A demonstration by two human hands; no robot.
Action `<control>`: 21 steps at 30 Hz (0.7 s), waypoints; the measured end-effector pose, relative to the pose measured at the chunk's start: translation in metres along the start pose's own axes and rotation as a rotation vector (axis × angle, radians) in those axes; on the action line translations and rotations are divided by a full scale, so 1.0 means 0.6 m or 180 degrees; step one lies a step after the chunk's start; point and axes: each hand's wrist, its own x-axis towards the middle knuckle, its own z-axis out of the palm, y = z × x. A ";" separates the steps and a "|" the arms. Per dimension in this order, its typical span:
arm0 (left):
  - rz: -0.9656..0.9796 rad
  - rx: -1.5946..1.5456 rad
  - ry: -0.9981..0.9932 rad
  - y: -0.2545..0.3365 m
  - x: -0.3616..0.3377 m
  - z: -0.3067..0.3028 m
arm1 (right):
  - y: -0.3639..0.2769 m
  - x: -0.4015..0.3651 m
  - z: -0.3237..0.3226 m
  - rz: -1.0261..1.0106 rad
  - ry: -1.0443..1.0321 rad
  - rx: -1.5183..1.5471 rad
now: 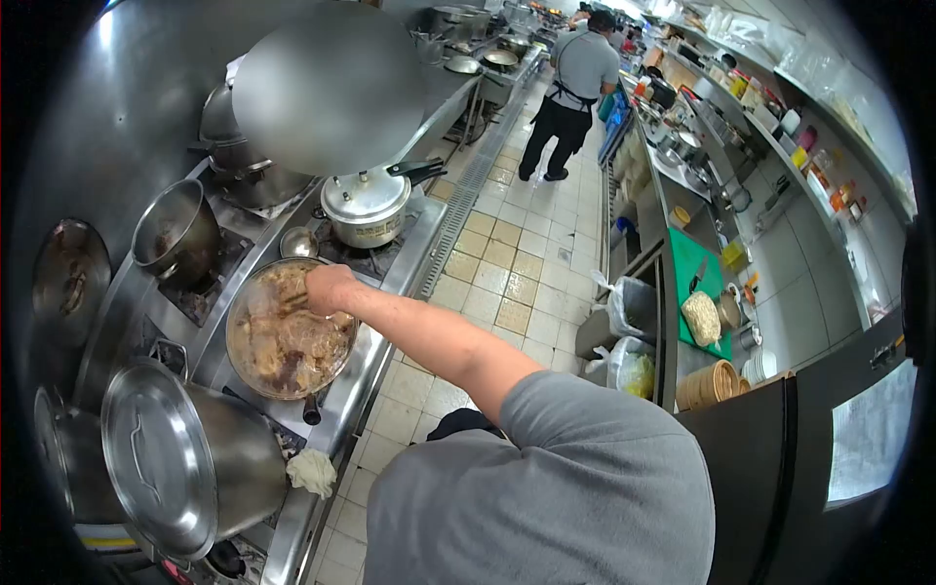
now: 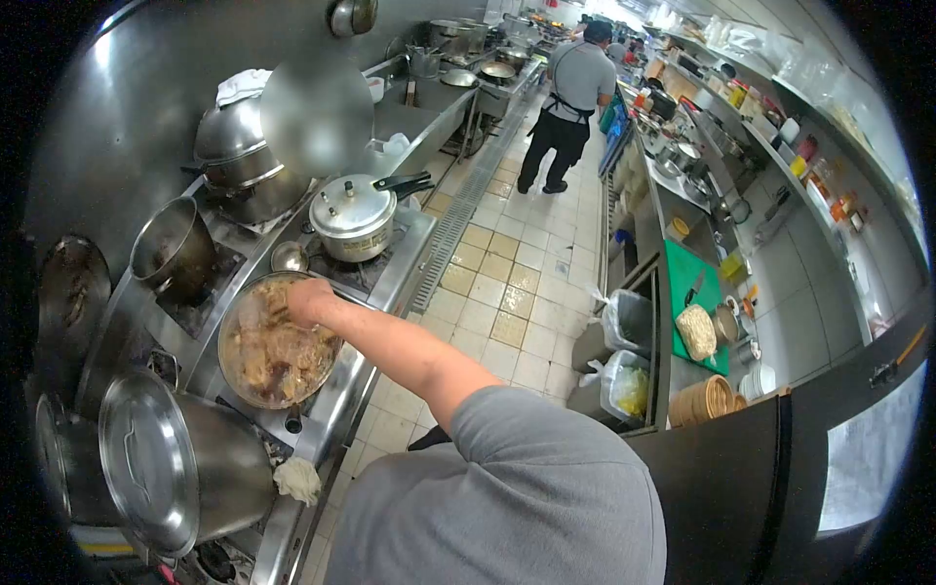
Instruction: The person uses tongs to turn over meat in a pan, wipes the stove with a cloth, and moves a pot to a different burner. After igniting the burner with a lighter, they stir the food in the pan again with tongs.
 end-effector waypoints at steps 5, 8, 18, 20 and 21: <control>-0.0047 -0.0047 -0.0056 0.016 0.010 -0.026 | 0.004 0.041 0.039 0.0116 -0.0020 0.0071; -0.0093 -0.0057 -0.0083 0.017 0.009 -0.025 | -0.010 0.044 0.029 0.0148 -0.0153 -0.0169; -0.0143 -0.0119 -0.0084 -0.005 0.004 -0.006 | -0.031 0.045 0.031 -0.0083 0.0372 -0.0387; -0.0110 -0.0121 -0.0066 -0.021 -0.004 0.002 | -0.041 0.033 0.025 -0.0077 0.0325 -0.0364; -0.0024 -0.0018 -0.0066 -0.035 -0.005 0.001 | -0.044 0.025 0.022 -0.0013 0.0301 -0.0346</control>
